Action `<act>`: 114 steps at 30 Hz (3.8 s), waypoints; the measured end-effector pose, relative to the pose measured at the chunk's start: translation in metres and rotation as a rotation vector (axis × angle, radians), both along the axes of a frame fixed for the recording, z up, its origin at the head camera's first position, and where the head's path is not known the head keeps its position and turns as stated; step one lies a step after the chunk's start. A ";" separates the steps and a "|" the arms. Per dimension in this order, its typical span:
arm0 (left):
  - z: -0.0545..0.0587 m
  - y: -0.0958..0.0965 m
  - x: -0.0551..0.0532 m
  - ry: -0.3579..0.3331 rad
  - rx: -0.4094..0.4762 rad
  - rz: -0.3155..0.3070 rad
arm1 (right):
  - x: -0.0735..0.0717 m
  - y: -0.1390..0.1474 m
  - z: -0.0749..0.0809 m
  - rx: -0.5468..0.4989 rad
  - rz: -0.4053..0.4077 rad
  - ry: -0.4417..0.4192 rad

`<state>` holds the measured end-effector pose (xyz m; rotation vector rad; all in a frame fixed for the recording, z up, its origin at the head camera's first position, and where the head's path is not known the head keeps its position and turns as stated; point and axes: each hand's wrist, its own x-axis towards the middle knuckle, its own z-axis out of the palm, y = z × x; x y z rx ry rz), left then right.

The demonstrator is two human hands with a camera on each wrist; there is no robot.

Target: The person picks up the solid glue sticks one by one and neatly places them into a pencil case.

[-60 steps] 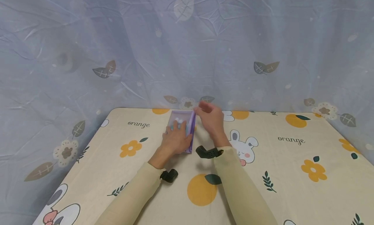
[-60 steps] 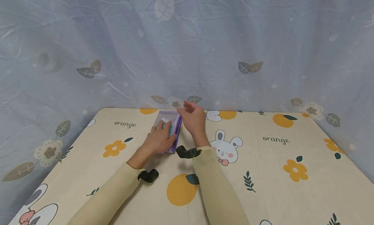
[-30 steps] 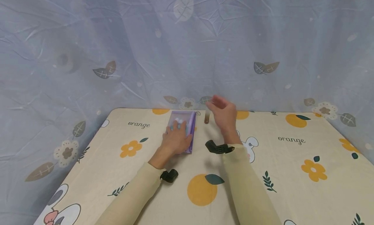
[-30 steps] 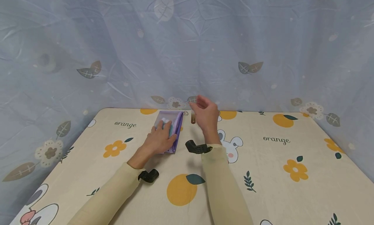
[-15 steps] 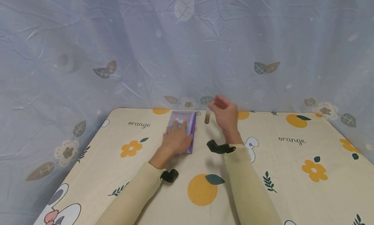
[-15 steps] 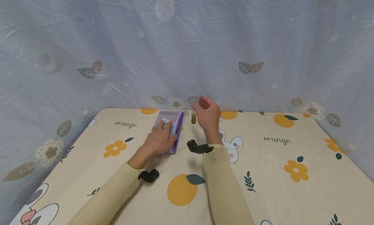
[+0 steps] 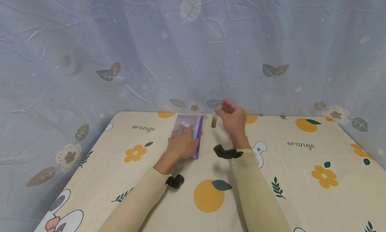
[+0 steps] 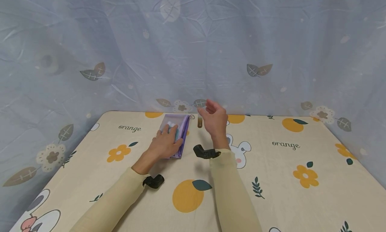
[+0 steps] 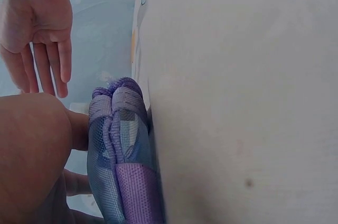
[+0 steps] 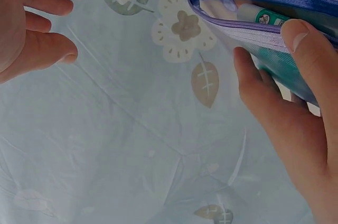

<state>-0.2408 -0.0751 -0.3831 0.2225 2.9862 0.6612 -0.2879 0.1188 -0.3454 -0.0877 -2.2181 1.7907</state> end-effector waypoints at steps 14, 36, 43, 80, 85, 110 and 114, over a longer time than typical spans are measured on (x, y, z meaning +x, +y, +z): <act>-0.002 0.000 -0.002 -0.001 -0.006 0.002 | -0.006 -0.002 -0.015 0.027 0.009 -0.058; -0.002 0.001 -0.002 0.003 -0.003 0.005 | -0.009 -0.003 -0.033 0.083 0.053 -0.178; 0.000 0.001 -0.001 0.000 0.004 0.007 | -0.011 -0.004 -0.036 0.098 0.044 -0.171; -0.001 0.001 -0.003 0.010 0.006 0.011 | -0.016 -0.006 -0.051 0.171 0.071 -0.200; -0.003 0.000 -0.004 0.009 0.001 0.011 | -0.017 -0.005 -0.052 0.180 0.077 -0.205; -0.003 0.000 -0.003 0.003 0.006 0.008 | -0.023 -0.003 -0.057 0.187 0.100 -0.188; -0.003 0.000 -0.003 0.001 0.009 0.004 | -0.023 -0.003 -0.059 0.187 0.083 -0.201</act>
